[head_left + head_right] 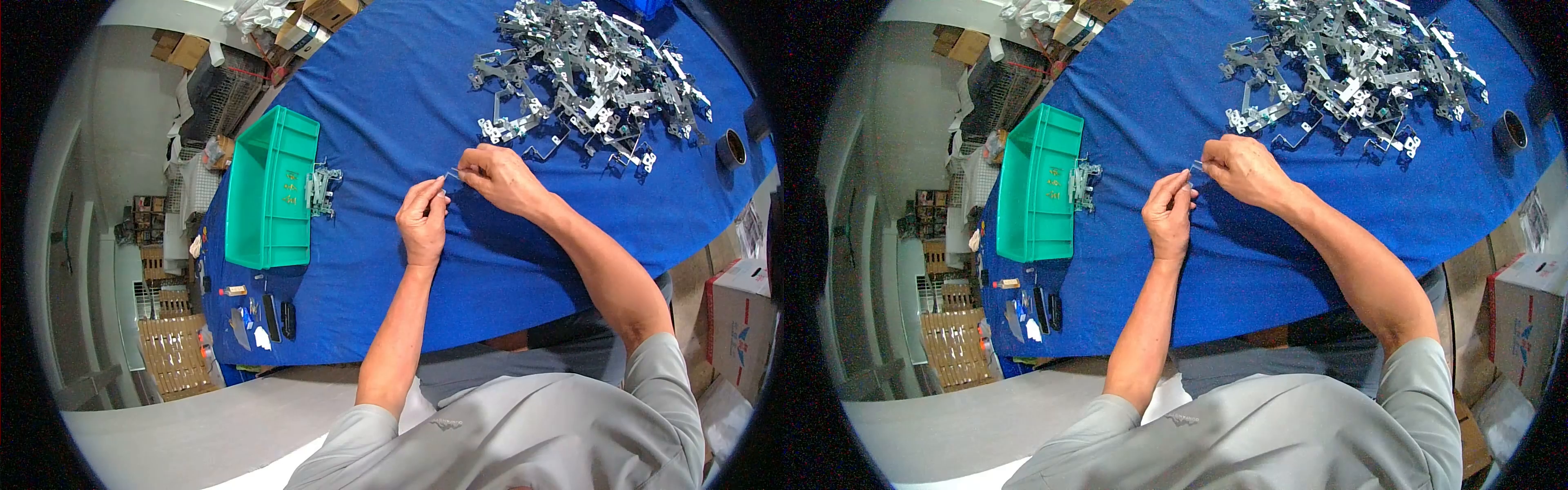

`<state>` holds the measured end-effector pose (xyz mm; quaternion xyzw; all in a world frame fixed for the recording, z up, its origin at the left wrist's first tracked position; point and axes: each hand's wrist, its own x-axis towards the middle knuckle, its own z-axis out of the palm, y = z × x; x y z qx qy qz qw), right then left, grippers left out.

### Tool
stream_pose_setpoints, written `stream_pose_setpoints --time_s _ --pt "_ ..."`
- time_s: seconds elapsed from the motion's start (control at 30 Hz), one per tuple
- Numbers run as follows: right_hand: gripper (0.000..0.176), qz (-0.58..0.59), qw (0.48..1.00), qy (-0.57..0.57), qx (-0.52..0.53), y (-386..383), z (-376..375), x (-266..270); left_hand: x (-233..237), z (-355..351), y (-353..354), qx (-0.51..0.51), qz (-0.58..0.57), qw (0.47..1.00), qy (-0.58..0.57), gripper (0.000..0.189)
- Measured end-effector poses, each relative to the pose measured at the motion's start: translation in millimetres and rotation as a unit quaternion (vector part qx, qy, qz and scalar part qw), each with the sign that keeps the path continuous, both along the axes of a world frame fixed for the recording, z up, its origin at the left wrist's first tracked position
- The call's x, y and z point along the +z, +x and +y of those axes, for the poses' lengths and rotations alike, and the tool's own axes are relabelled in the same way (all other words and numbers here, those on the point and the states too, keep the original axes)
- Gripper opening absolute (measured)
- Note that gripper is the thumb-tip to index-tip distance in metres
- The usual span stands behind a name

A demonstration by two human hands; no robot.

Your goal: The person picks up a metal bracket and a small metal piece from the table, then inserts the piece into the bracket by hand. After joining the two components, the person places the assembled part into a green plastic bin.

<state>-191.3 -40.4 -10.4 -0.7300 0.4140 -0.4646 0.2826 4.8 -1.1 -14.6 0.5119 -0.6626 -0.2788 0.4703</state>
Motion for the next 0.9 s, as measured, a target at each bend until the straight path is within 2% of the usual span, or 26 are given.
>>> stream_pose_setpoints --time_s 0.03,0.13,0.23,0.33,0.43,0.63,0.73,0.9 --pt "0.018 -0.006 0.999 -0.034 -0.013 1 0 -3 0 1 -1 -0.001 0.001 1.000 0.005 0.022" --pt "0.017 -0.074 0.997 0.002 -0.019 0 -2 3 4 1 -3 -0.004 0.012 1.000 0.013 0.021" --pt "0.019 -0.135 0.980 0.146 -0.007 -2 1 13 0 0 -2 0.036 0.081 0.995 0.054 0.022" --pt "0.023 -0.148 0.964 0.207 0.072 1 -1 9 -2 -2 0 0.059 0.117 0.989 0.074 0.023" --pt "0.025 -0.085 0.971 0.203 0.088 1 4 13 -1 -1 0 0.059 0.114 0.988 0.082 0.023" --pt "0.024 -0.053 0.980 0.178 0.076 0 3 12 -1 0 0 0.049 0.122 0.988 0.076 0.022" --pt "0.022 0.002 0.993 0.114 0.039 -2 4 14 -2 -1 1 0.048 0.111 0.991 0.054 0.023" --pt "0.018 -0.021 0.992 0.121 0.029 -2 5 12 -1 -1 -3 0.060 0.081 0.995 0.011 0.022"
